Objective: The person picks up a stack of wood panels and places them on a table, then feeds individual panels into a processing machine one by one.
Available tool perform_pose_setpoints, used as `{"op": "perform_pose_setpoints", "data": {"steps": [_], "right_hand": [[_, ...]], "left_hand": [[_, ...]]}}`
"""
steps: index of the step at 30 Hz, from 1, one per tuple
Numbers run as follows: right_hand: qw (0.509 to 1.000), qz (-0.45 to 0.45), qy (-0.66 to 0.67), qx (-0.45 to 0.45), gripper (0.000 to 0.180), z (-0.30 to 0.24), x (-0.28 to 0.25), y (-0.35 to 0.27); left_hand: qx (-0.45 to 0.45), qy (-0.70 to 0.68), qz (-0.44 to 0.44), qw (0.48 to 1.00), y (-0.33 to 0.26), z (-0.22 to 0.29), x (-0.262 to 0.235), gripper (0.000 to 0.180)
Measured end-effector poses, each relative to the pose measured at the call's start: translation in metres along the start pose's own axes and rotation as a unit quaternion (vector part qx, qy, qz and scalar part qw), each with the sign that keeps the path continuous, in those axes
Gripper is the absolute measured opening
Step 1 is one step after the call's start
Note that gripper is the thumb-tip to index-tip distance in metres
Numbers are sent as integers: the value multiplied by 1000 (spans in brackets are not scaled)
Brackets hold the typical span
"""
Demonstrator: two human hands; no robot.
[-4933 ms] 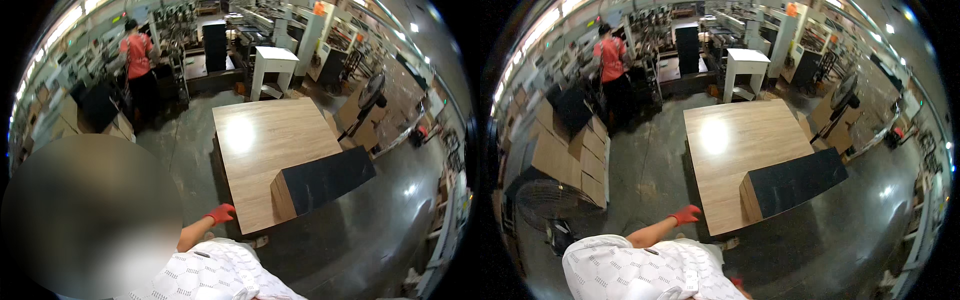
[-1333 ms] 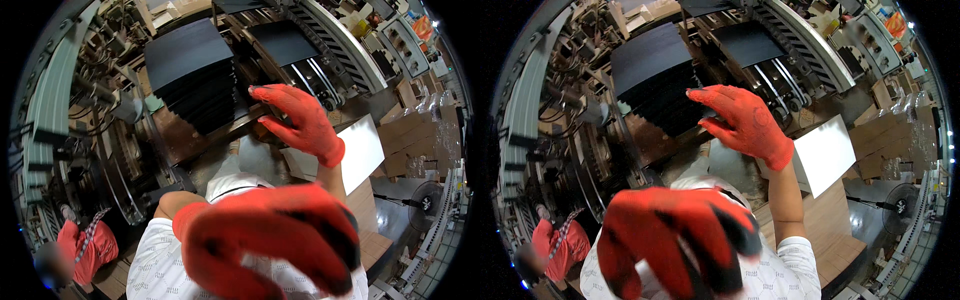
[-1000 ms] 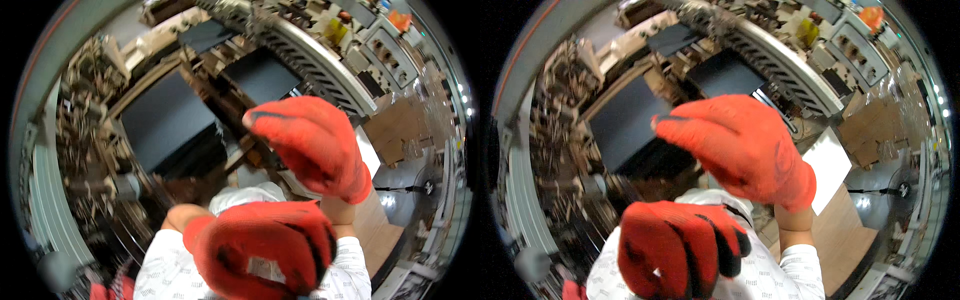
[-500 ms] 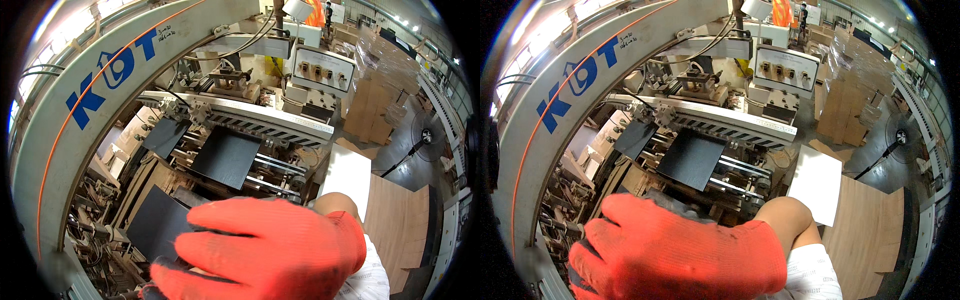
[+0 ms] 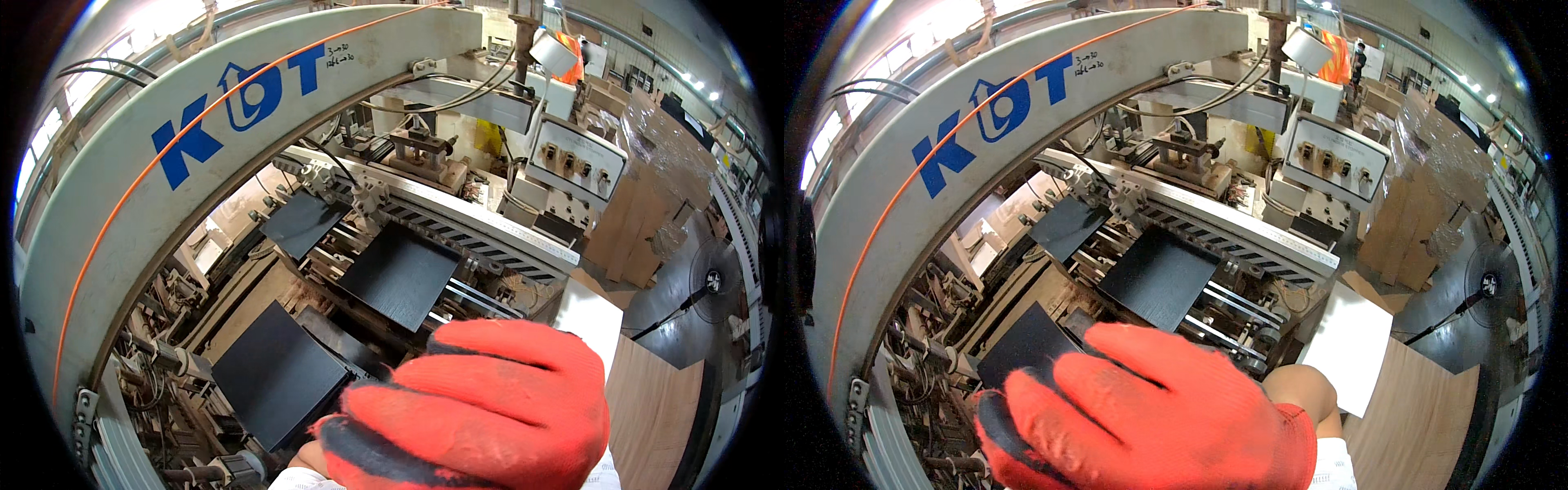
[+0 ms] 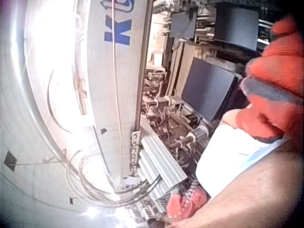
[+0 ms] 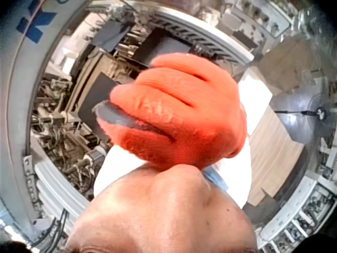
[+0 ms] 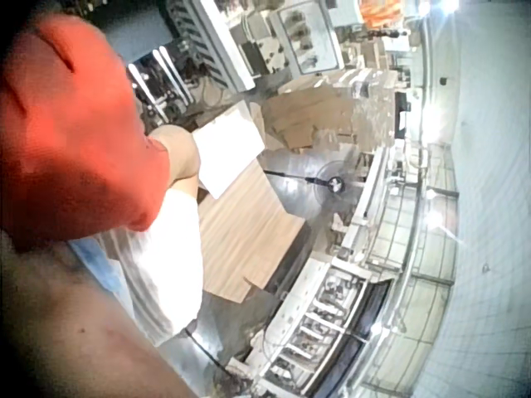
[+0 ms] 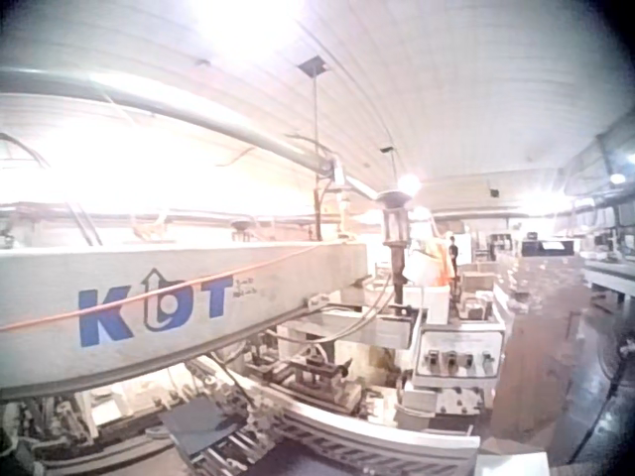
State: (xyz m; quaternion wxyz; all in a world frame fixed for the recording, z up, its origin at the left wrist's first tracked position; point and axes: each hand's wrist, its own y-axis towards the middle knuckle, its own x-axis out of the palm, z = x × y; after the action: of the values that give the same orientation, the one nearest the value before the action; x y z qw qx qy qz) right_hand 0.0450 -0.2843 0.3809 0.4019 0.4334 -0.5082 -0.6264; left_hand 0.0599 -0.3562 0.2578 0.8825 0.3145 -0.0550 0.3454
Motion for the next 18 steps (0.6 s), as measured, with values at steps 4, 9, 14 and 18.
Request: {"op": "perform_pose_setpoints", "data": {"steps": [4, 9, 14, 18], "right_hand": [[997, 24, -39, 66, 16, -12, 0, -2], [997, -39, -71, 15, 11, 2, -13, -4], [984, -112, -135, -16, 15, -15, -26, 14], [979, -186, -54, 70, 18, -5, -26, 4]], "left_hand": [[12, 4, -1, 1000, 5, 1, 0, 31], [57, -26, -19, 998, -31, 28, 3, 32], [64, -84, -32, 994, -39, 54, 3, 32], [58, -45, -10, 997, -57, 66, -11, 18]]}}
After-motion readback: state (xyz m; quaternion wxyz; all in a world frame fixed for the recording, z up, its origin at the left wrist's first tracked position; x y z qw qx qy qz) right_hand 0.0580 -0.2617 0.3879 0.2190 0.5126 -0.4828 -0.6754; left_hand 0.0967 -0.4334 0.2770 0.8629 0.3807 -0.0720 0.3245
